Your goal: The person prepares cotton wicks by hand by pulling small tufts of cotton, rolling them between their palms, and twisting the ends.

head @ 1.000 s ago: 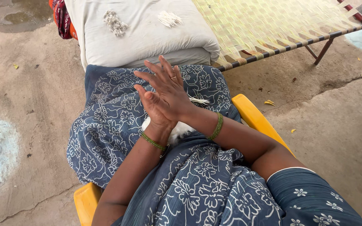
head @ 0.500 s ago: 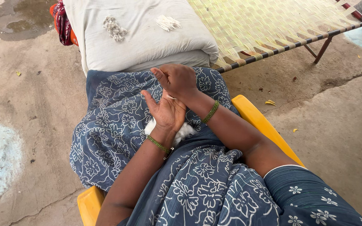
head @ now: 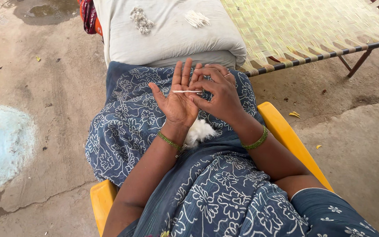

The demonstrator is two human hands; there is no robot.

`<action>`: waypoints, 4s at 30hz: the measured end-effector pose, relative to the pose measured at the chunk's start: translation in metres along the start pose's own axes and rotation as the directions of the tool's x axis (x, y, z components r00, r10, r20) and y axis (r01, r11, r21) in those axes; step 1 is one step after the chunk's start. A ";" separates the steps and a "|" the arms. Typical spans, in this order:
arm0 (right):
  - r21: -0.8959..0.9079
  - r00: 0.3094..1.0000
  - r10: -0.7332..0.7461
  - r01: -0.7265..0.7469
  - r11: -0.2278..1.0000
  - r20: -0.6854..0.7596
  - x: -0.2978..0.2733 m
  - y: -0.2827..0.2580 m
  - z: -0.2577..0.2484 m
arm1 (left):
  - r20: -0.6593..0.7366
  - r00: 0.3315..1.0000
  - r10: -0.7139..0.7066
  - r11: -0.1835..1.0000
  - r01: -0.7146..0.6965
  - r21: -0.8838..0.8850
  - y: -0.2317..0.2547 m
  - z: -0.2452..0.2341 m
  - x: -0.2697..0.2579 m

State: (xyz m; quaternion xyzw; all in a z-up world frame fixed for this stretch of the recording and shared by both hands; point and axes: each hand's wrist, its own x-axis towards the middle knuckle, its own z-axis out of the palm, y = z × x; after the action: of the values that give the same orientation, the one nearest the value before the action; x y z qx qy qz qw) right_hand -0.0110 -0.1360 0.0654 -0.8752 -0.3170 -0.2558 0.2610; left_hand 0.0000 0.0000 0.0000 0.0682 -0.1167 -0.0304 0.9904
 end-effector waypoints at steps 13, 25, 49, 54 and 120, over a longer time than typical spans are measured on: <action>0.219 0.988 0.043 -0.075 0.973 0.146 -0.002 -0.029 -0.025 | 0.135 0.990 -0.045 0.998 0.037 0.058 0.004 0.022 -0.007; 0.174 0.988 0.153 -0.148 0.973 -0.011 0.028 -0.002 0.034 | 0.055 0.997 -0.061 0.977 0.048 0.209 -0.051 0.003 -0.022; 0.007 0.999 0.037 -0.037 0.999 0.024 -0.002 -0.005 -0.023 | 0.014 0.999 -0.029 1.000 0.029 0.005 -0.008 0.018 -0.004; -0.002 0.994 0.105 -0.105 0.994 -0.030 -0.005 -0.002 -0.011 | 0.066 0.996 -0.058 0.998 0.055 0.042 -0.005 0.024 -0.007; 0.666 1.000 -0.007 0.023 0.745 -0.027 -0.016 -0.029 -0.034 | 0.070 0.984 -0.166 0.986 0.164 0.034 -0.011 0.038 -0.022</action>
State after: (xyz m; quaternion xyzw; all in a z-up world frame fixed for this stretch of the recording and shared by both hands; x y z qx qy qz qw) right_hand -0.0516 -0.1446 0.0893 -0.7189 -0.3915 -0.1379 0.5575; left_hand -0.0305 -0.0145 0.0305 0.0903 -0.1469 -0.1133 0.9785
